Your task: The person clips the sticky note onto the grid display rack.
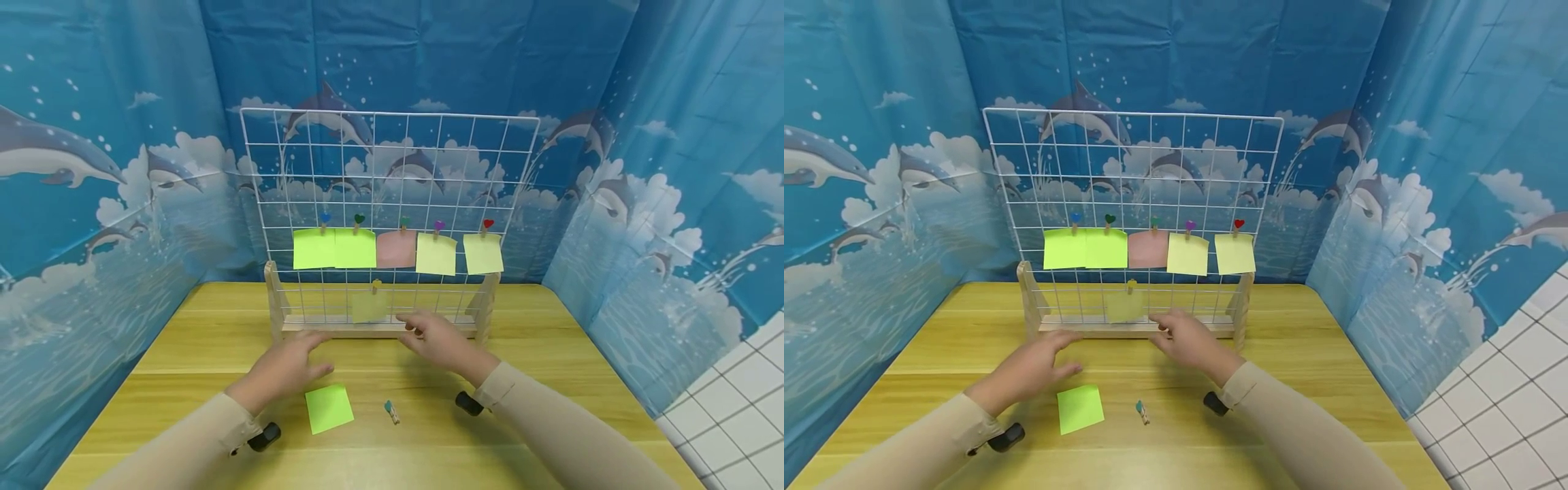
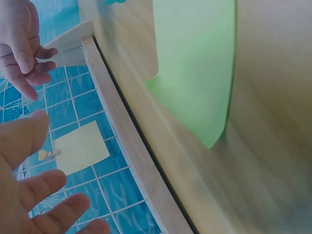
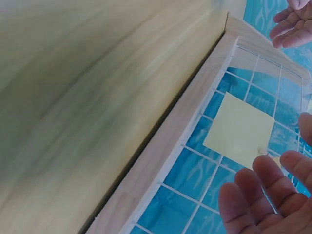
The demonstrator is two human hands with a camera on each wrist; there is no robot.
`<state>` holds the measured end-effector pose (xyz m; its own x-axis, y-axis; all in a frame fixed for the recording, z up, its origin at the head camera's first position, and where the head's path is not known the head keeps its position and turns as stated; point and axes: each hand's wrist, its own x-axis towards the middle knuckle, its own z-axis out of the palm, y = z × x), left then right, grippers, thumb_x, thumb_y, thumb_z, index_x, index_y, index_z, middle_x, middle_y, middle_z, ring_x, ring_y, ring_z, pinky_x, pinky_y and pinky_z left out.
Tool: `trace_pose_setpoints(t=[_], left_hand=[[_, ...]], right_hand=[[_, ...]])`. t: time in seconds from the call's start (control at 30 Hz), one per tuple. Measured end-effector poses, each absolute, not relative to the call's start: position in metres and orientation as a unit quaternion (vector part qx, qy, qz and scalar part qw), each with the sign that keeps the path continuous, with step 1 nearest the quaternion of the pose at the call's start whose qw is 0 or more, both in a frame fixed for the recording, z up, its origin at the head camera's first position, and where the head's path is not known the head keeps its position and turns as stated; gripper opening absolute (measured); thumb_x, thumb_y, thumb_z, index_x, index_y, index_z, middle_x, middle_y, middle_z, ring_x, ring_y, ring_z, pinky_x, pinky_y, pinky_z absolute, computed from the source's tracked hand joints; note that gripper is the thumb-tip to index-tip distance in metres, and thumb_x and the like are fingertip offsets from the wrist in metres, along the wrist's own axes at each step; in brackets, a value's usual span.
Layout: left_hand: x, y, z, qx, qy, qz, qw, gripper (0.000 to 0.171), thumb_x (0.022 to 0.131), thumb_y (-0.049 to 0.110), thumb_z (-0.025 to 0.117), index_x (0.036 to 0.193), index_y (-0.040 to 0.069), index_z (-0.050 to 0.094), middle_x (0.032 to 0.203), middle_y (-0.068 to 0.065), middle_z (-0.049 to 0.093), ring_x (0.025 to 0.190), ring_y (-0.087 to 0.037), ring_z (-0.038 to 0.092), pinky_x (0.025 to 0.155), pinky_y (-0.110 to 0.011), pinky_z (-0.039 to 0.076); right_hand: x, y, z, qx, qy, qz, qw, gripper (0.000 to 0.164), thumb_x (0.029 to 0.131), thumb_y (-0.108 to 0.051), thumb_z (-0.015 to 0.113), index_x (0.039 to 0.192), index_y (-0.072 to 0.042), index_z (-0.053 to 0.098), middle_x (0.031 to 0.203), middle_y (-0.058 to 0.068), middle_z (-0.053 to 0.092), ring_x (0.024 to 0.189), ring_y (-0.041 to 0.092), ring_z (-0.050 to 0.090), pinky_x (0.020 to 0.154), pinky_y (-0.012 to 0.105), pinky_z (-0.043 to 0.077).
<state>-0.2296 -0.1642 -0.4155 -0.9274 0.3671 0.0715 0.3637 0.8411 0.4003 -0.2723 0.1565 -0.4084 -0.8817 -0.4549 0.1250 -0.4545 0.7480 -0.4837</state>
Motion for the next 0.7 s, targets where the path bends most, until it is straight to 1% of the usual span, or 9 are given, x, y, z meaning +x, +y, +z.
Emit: trace_pose_setpoints(t=[0.07,0.17,0.3,0.47,0.57,0.7], left_hand=[[-0.227,-0.165,-0.418,0.193,0.959,0.208,0.008,0.063,0.100,0.045,0.071,0.154,0.016,0.055,0.159,-0.010,0.053,0.142,-0.038,0.056,0.115,-0.059,0.046],[-0.223,-0.167,-0.421,0.191,0.959,0.209,0.015,0.064,0.100,0.047,0.071,0.153,0.015,0.055,0.158,-0.011,0.054,0.140,-0.038,0.057,0.114,-0.059,0.046],[-0.219,-0.168,-0.425,0.193,0.958,0.210,0.022,0.065,0.098,0.047,0.073,0.152,0.014,0.056,0.155,-0.011,0.056,0.137,-0.038,0.059,0.114,-0.059,0.047],[-0.216,-0.170,-0.431,0.206,0.955,0.211,0.029,0.066,0.096,0.041,0.077,0.151,0.011,0.056,0.154,-0.012,0.057,0.131,-0.037,0.063,0.111,-0.059,0.049],[-0.215,-0.172,-0.433,0.210,0.953,0.215,0.035,0.066,0.096,0.039,0.078,0.151,0.010,0.056,0.155,-0.013,0.056,0.134,-0.038,0.061,0.112,-0.059,0.048],[-0.212,-0.174,-0.436,0.214,0.952,0.216,0.044,0.065,0.096,0.038,0.079,0.150,0.009,0.057,0.155,-0.014,0.055,0.139,-0.040,0.057,0.114,-0.060,0.046]], right_hand=[[-0.269,0.158,-0.411,-0.239,0.935,-0.261,0.012,0.049,0.107,-0.030,0.065,0.153,-0.014,0.057,0.138,0.013,0.067,0.117,0.027,0.067,0.097,0.048,0.058],[-0.263,0.159,-0.415,-0.234,0.937,-0.257,0.024,0.051,0.107,-0.031,0.065,0.154,-0.016,0.056,0.147,0.013,0.063,0.132,0.035,0.062,0.109,0.055,0.052],[-0.258,0.161,-0.422,-0.237,0.941,-0.241,0.027,0.050,0.106,-0.032,0.066,0.153,-0.018,0.057,0.154,0.010,0.059,0.143,0.036,0.055,0.118,0.056,0.044],[-0.253,0.163,-0.429,-0.249,0.940,-0.230,0.032,0.049,0.106,-0.033,0.065,0.153,-0.020,0.057,0.157,0.006,0.056,0.148,0.033,0.051,0.121,0.055,0.041],[-0.251,0.165,-0.432,-0.262,0.935,-0.233,0.042,0.049,0.106,-0.032,0.065,0.153,-0.019,0.057,0.160,0.008,0.053,0.150,0.034,0.048,0.123,0.056,0.039],[-0.249,0.167,-0.438,-0.281,0.930,-0.229,0.057,0.050,0.105,-0.032,0.067,0.153,-0.019,0.057,0.159,0.011,0.053,0.148,0.036,0.050,0.121,0.056,0.041]])
